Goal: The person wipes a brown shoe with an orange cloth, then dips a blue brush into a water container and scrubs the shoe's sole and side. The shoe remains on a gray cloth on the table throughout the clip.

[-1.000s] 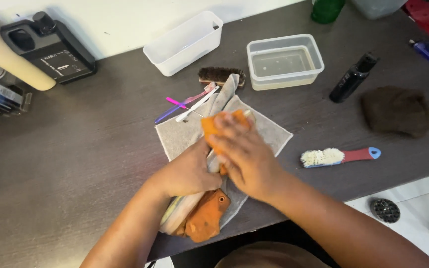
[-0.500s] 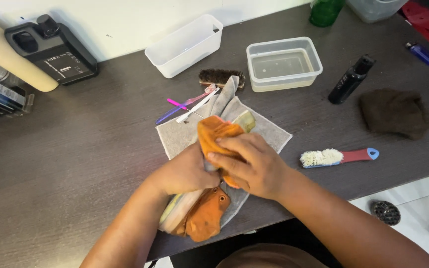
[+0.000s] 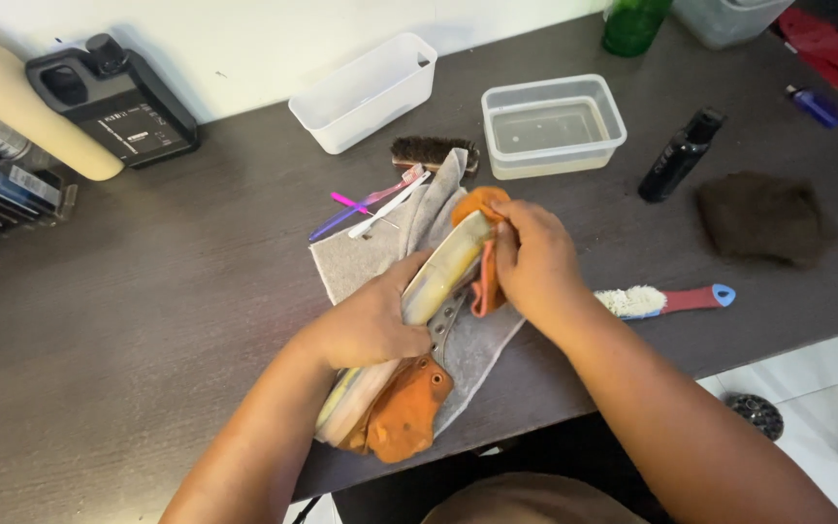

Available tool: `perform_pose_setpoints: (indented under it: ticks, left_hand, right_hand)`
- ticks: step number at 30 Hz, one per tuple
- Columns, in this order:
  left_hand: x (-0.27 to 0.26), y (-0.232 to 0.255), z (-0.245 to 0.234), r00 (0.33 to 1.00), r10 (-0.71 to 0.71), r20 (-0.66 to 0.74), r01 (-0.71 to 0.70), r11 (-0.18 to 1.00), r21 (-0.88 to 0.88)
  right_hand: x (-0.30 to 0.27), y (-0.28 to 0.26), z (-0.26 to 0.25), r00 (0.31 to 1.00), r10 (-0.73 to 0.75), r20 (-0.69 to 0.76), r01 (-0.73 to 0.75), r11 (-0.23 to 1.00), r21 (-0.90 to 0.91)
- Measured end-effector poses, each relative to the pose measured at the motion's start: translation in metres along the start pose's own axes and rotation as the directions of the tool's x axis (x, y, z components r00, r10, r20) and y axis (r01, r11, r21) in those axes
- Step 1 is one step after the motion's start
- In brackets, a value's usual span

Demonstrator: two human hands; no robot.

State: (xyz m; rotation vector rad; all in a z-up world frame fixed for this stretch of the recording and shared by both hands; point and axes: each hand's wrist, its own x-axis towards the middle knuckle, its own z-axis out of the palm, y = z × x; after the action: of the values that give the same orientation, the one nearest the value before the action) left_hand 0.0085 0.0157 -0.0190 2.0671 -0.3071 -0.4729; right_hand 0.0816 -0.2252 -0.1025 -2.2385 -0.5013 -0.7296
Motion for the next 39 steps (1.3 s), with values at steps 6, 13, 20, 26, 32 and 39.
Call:
perform_pose_setpoints:
  ticks: [6,13,20,26,32,39]
  left_hand:
    - [-0.006,0.009,0.001,1.000,-0.001,0.001,0.001,1.000,-0.016]
    - [-0.008,0.014,-0.005,1.000,-0.014,0.017,0.015,1.000,-0.022]
    - [-0.005,0.013,-0.005,0.999,-0.036,0.030,0.036,0.999,0.019]
    - [-0.006,0.007,-0.005,0.999,-0.037,0.038,0.036,0.999,0.015]
    - [0.000,0.000,-0.006,0.999,-0.023,0.031,0.022,0.999,0.037]
    - [-0.006,0.012,-0.004,1.000,-0.008,0.025,0.009,0.999,-0.053]
  right_hand:
    - [0.007,0.006,-0.006,0.994,0.070,0.087,-0.060,0.992,-0.108]
    - [0.015,-0.026,-0.052,0.956,0.076,-0.285,0.007,0.959,0.282]
    - [0.021,-0.023,-0.033,0.944,0.179,-0.279,-0.016,0.866,0.500]
    - [0.035,0.004,-0.047,0.869,0.488,0.086,-0.458,0.726,0.513]
    - [0.049,0.010,-0.023,0.909,0.395,0.129,-0.415,0.885,0.211]
    - [0.018,-0.040,-0.023,0.993,0.102,0.056,-0.116,0.905,0.410]
